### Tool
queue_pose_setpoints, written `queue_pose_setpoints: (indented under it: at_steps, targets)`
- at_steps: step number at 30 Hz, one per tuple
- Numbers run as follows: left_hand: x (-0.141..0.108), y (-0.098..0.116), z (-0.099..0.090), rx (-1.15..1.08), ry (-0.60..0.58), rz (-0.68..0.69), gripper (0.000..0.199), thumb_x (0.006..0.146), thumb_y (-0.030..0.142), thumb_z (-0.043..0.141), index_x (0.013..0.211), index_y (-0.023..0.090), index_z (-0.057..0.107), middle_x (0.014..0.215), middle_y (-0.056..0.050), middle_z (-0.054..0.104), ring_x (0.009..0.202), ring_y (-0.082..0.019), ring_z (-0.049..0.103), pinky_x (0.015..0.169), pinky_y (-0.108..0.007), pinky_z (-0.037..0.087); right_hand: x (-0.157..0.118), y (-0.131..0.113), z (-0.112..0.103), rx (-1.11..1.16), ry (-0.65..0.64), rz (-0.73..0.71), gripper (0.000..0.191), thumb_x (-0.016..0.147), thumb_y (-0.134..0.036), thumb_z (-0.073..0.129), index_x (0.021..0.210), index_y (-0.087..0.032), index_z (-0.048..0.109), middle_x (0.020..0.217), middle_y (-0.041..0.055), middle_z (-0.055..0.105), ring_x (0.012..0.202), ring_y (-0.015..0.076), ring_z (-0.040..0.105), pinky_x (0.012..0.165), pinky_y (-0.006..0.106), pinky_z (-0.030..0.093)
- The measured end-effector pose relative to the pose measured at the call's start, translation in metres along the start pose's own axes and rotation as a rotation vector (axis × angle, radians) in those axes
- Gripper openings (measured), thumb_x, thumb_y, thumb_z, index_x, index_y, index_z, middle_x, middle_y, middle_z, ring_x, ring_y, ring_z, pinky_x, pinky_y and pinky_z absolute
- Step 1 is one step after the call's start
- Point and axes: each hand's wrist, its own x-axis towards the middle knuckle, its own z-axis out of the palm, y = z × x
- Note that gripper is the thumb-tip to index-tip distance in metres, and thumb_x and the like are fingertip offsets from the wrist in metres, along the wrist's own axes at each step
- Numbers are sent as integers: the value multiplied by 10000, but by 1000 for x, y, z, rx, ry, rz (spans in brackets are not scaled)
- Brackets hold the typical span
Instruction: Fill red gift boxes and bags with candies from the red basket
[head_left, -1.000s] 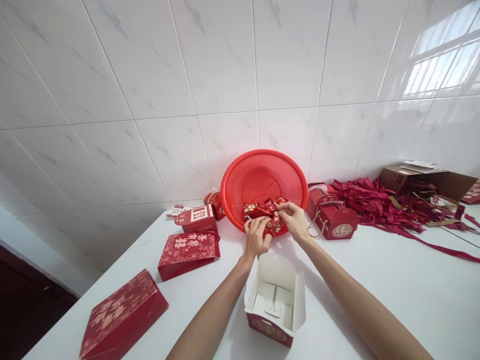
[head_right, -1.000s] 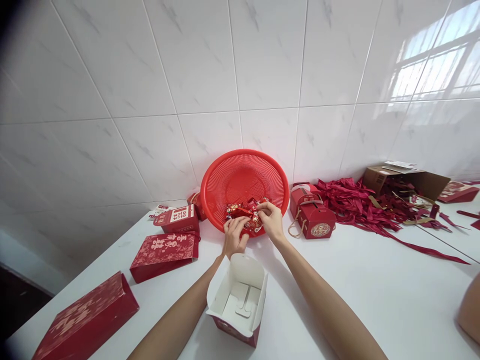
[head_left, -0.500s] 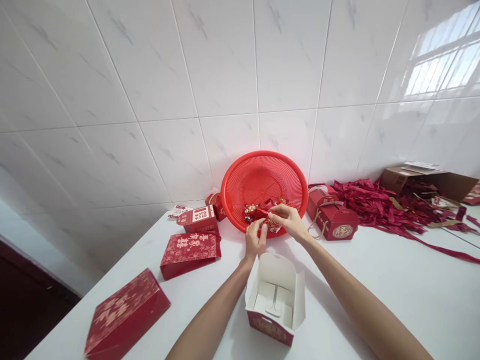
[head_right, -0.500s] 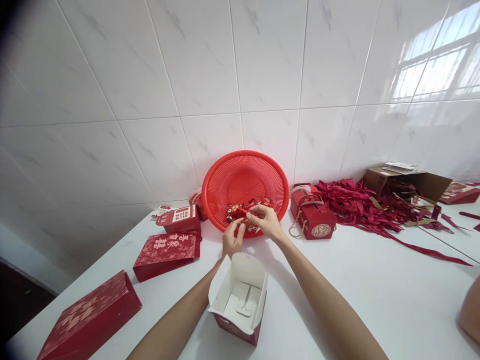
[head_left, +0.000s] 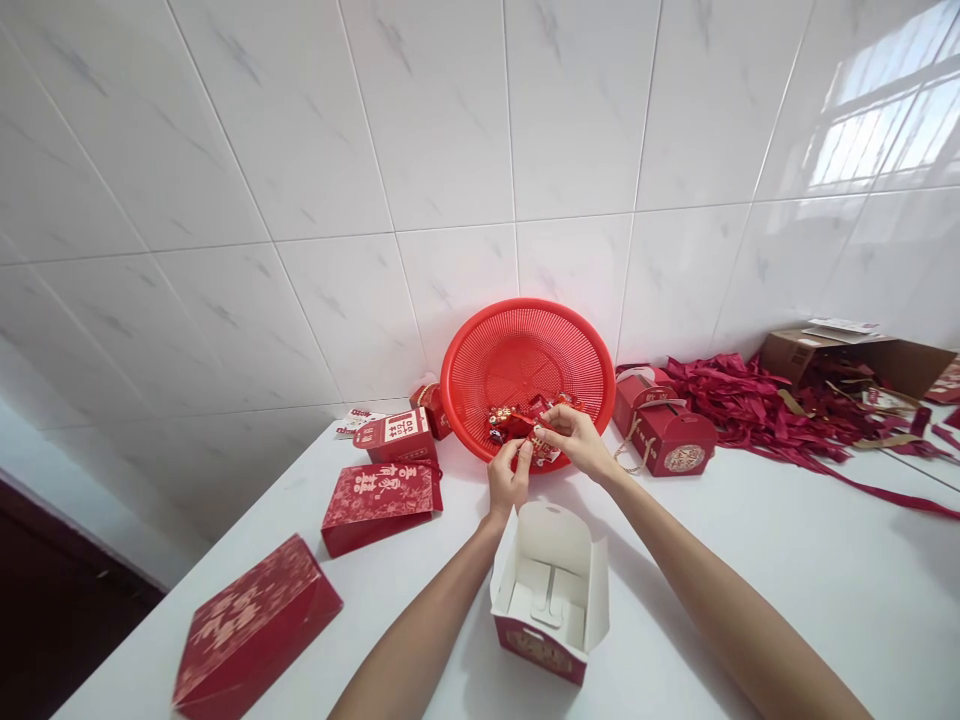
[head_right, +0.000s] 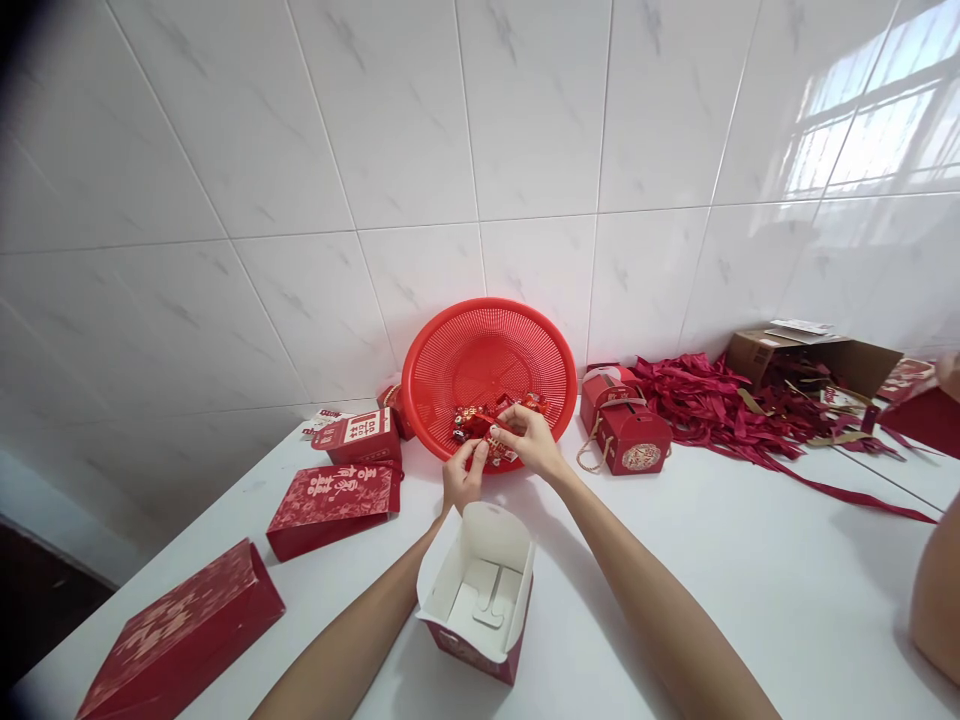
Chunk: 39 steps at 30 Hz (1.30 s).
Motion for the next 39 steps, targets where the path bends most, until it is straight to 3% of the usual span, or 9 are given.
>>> queue_pose_setpoints:
  at_steps: [6,11,18,24,28,31,33,36,39]
  targets:
    - [-4,0,-2,25,-32,46,399,933,476,457,705,197,627,646,-16,633,630,-162,569,652,-262,463,1,-3,-9,-96,0,-14,320,813,-502,612,781,-185,641,743,20,680,697,166,630,680,286,511]
    - [-7,-2,-1,76,-106,163,397,909,415,429,589,210,543,582,-23,576,584,-160,514,617,-279,428,4,2,-26,-423,-39,-48,70,730,-221,608,771,-199,661,790,29,715,742,188,653,730,298,508]
    - [-7,-5,-2,187,-254,400,407,893,345,413,508,223,455,500,-14,470,532,-160,437,588,-299,387,1,4,-31,-963,-254,-42,143,732,-252,771,852,-215,703,878,66,731,832,248,664,696,284,438]
    - [-5,-8,-4,229,-225,461,389,895,323,409,524,223,472,498,-10,478,526,-159,450,584,-303,365,-1,8,-27,-1137,-303,-31,213,740,-152,732,948,-193,714,983,120,733,938,283,658,708,289,403]
    - [-5,-10,-5,265,-216,445,404,899,337,389,516,226,460,490,-13,472,532,-164,453,590,-306,359,-2,11,-28,-1091,-317,-25,201,732,-97,678,900,-200,716,948,97,745,875,260,666,670,277,389]
    - [-4,-7,-8,273,-237,455,383,892,310,404,526,224,479,502,-17,491,542,-165,459,594,-304,368,0,12,-31,-945,-298,-24,72,786,-168,662,808,-218,710,832,49,741,748,214,658,623,259,385]
    - [-4,-4,-10,265,-256,488,357,888,280,424,544,220,496,517,-15,510,545,-161,464,593,-299,370,2,12,-32,-855,-260,-26,119,833,-255,637,736,-217,695,738,32,718,667,197,639,589,258,385]
    - [-3,0,-11,236,-259,559,327,886,234,447,566,214,507,525,-5,521,539,-155,459,584,-293,363,5,11,-31,-703,-64,-9,247,854,-365,609,669,-213,666,645,26,683,613,197,637,590,273,434]
    - [-3,2,-10,227,-249,596,319,895,217,456,581,211,508,527,3,524,536,-148,455,584,-286,364,7,9,-29,-462,215,4,222,827,-399,630,910,-204,696,894,70,746,782,234,709,710,322,536]
